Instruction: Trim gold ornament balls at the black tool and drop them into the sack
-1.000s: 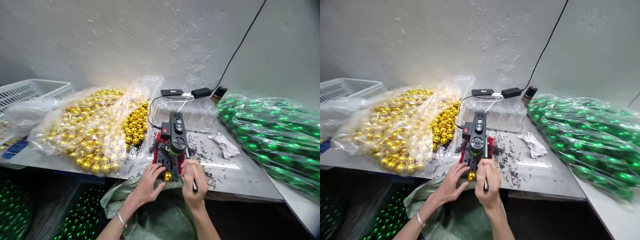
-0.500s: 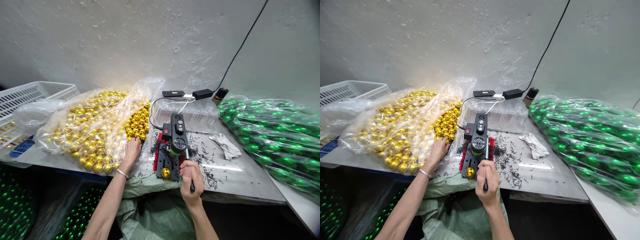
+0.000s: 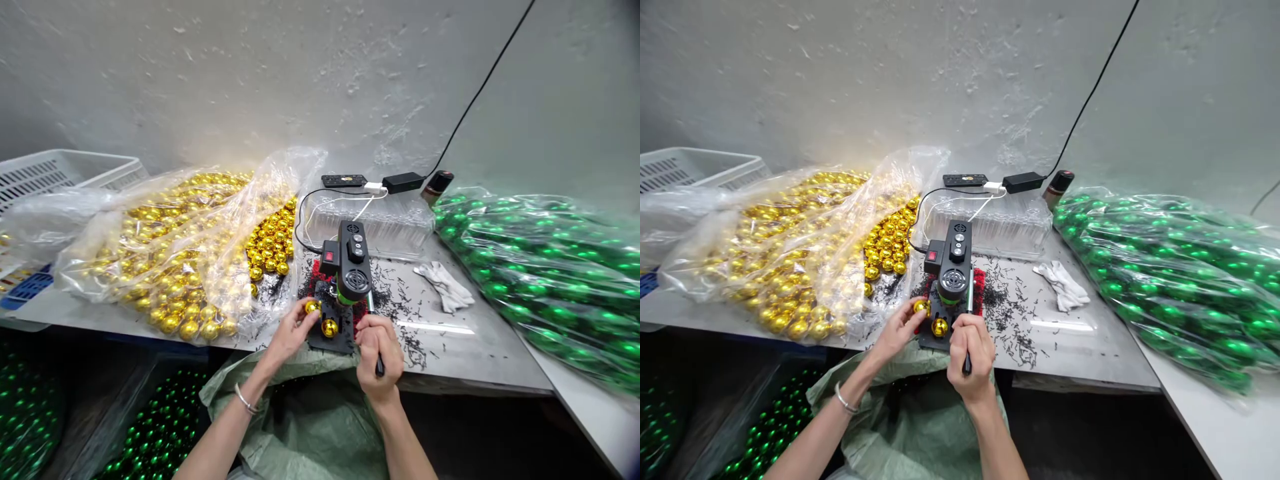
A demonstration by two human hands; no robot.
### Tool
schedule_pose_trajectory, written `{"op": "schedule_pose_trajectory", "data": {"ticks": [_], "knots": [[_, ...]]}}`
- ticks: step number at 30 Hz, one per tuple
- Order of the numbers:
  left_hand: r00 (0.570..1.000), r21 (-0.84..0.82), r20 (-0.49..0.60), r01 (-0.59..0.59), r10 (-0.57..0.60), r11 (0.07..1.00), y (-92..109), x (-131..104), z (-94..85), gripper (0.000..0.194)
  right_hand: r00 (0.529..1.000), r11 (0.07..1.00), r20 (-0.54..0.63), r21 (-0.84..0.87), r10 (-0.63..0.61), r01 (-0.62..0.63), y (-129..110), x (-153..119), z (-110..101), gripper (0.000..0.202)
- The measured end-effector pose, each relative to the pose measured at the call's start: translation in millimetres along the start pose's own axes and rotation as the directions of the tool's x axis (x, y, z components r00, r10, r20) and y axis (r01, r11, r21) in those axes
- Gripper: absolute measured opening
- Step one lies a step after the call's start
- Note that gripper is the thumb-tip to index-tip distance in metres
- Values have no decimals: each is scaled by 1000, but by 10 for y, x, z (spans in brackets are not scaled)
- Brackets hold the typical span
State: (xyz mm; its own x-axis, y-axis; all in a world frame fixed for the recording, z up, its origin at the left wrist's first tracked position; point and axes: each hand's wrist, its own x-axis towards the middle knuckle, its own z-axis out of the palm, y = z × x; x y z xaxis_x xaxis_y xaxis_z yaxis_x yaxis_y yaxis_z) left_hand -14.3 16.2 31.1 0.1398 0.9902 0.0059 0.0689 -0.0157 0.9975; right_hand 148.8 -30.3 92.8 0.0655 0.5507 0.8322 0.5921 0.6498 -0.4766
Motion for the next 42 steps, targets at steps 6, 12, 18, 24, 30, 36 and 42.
{"op": "schedule_pose_trajectory", "data": {"ticks": [6,12,18,24,30,36,42], "knots": [[991,139,133,-26,7,990,-32,-170,52,41,1000,1000,17,-8,7,-7,2,-16,-9,25],[974,-373,-41,192,-223,908,-57,-136,-27,49,1000,1000,14,-5,14,-14,11,-35,-6,24],[875,-780,106,368,-472,506,88,-216,-148,24,1000,1000,5,-4,21,-21,-4,-15,-17,24],[842,-849,167,387,-513,360,119,-285,-213,17,997,997,-26,23,78,-77,-63,74,-58,11],[816,-877,132,361,-562,318,174,-308,-234,20,994,997,-84,35,75,-72,-45,57,-117,42],[833,-877,121,345,-540,334,112,-329,-299,21,953,938,120,-248,280,-244,293,-287,-161,22],[852,-859,146,361,-503,363,53,-335,-327,30,919,938,343,-340,195,-72,161,-816,-122,13]]}}
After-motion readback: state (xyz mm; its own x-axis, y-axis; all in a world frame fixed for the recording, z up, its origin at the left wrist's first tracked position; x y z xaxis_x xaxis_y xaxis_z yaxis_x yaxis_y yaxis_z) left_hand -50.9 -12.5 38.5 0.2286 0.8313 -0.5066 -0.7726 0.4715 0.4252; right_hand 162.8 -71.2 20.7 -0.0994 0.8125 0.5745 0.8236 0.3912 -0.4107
